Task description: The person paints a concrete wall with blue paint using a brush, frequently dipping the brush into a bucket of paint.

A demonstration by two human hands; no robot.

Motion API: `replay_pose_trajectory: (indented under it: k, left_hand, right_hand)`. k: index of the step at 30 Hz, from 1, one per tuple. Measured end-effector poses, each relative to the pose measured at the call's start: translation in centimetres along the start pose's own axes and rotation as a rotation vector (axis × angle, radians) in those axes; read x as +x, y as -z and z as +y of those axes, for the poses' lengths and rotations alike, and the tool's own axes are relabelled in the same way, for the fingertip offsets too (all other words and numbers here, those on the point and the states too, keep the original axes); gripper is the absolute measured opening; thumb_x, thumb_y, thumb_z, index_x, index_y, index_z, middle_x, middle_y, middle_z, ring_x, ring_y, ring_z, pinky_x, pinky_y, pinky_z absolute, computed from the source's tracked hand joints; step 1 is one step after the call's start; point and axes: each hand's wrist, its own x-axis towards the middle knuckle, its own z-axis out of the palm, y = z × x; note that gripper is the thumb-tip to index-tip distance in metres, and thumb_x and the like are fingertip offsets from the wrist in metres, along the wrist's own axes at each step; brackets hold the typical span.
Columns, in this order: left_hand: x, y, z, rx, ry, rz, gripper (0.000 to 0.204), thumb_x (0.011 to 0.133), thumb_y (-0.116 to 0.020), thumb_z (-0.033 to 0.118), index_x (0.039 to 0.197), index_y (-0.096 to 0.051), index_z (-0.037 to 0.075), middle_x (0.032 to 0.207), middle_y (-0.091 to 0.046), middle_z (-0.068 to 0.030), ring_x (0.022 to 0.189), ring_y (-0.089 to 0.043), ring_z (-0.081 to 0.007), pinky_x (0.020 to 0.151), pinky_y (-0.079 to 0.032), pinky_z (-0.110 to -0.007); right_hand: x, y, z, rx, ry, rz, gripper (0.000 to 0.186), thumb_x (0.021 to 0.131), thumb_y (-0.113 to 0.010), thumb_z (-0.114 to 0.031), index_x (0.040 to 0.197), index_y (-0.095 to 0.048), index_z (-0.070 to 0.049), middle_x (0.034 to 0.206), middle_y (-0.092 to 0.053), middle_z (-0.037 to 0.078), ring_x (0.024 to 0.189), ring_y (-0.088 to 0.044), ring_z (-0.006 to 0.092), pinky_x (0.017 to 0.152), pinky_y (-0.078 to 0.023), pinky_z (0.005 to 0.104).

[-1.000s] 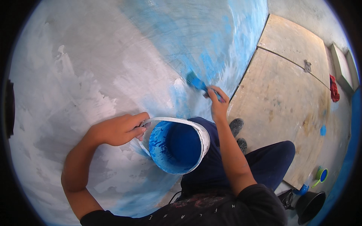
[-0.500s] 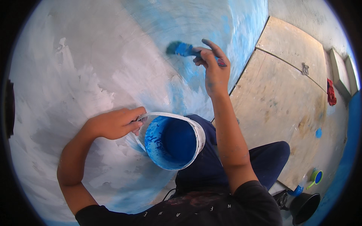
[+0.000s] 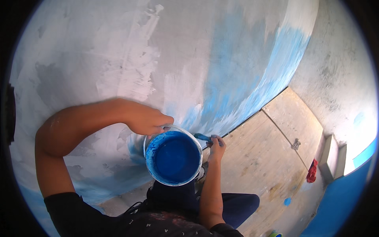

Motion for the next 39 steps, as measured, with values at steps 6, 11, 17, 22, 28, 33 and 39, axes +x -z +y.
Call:
replay_pose_trajectory:
  k: [6,11,17,22,28,33,39]
  left_hand:
    - [0.3,0.0,-0.1,0.009,-0.005,-0.032,0.031,0.109,-0.042,0.024,0.128,-0.053,0.002,0.098,-0.074,-0.0148,0.097,-0.071,-0.0299,0.09,-0.052,-0.046]
    - [-0.3,0.1,0.6,0.036,-0.013,-0.057,0.031,0.107,-0.043,0.022,0.129,-0.053,0.003,0.098,-0.073,-0.0131,0.101,-0.069,-0.0297,0.093,-0.049,-0.047]
    - [-0.2,0.1,0.8,0.084,-0.036,-0.093,0.032,0.106,-0.044,0.022,0.129,-0.053,0.003,0.096,-0.073,-0.0131,0.103,-0.069,-0.0296,0.094,-0.049,-0.047]
    - [0.1,-0.1,0.1,-0.054,-0.062,0.023,0.024,0.103,-0.05,0.018,0.115,-0.062,0.002,0.097,-0.075,-0.0127,0.087,-0.069,-0.025,0.085,-0.05,-0.043]
    - [-0.7,-2.8,2.7,0.054,-0.039,0.34,0.021,0.105,-0.054,0.02,0.116,-0.066,0.005,0.095,-0.075,-0.0135,0.091,-0.071,-0.0257,0.087,-0.052,-0.043]
    - [-0.6,-8.9,4.3,-0.282,-0.219,0.673,0.022,0.104,-0.06,0.017,0.114,-0.069,0.0,0.1,-0.076,-0.016,0.09,-0.072,-0.0259,0.085,-0.055,-0.04]
    - [3.4,-15.9,1.0,-0.455,-0.565,1.181,0.025,0.108,-0.057,0.017,0.124,-0.068,0.001,0.123,-0.069,-0.0112,0.118,-0.064,-0.0242,0.105,-0.047,-0.035]
  right_hand:
    - [-1.2,-12.2,-19.7,0.101,0.307,-0.304,0.016,0.093,-0.064,-0.006,0.098,-0.073,0.006,0.086,-0.071,0.011,0.067,-0.064,0.0203,0.065,-0.055,0.0319]
    - [-3.7,-18.9,-34.0,0.53,0.696,-0.446,0.017,0.096,-0.06,-0.002,0.104,-0.071,0.008,0.094,-0.072,0.017,0.076,-0.067,0.0236,0.073,-0.056,0.0338]
    - [-2.4,-17.6,-25.7,0.444,0.64,-0.4,0.019,0.102,-0.057,-0.009,0.098,-0.069,0.006,0.092,-0.068,0.014,0.072,-0.064,0.0232,0.061,-0.051,0.0342]
    - [-2.2,-8.8,-11.5,0.165,0.373,-0.225,0.018,0.095,-0.054,-0.003,0.088,-0.069,0.005,0.083,-0.067,0.014,0.065,-0.064,0.0199,0.054,-0.051,0.0312]
    - [-1.7,0.3,-11.6,0.016,0.231,-0.292,0.016,0.092,-0.054,-0.001,0.09,-0.07,0.002,0.073,-0.067,0.009,0.064,-0.064,0.0154,0.054,-0.048,0.0273]
    - [-9.2,2.4,-20.7,0.146,0.322,-0.378,0.014,0.092,-0.054,0.002,0.093,-0.068,0.001,0.088,-0.068,0.011,0.066,-0.062,0.0175,0.056,-0.046,0.0278]
    - [-14.2,5.0,-22.3,0.21,0.397,-0.297,0.014,0.091,-0.052,0.002,0.093,-0.066,-0.001,0.09,-0.067,0.011,0.067,-0.059,0.0176,0.056,-0.043,0.0277]
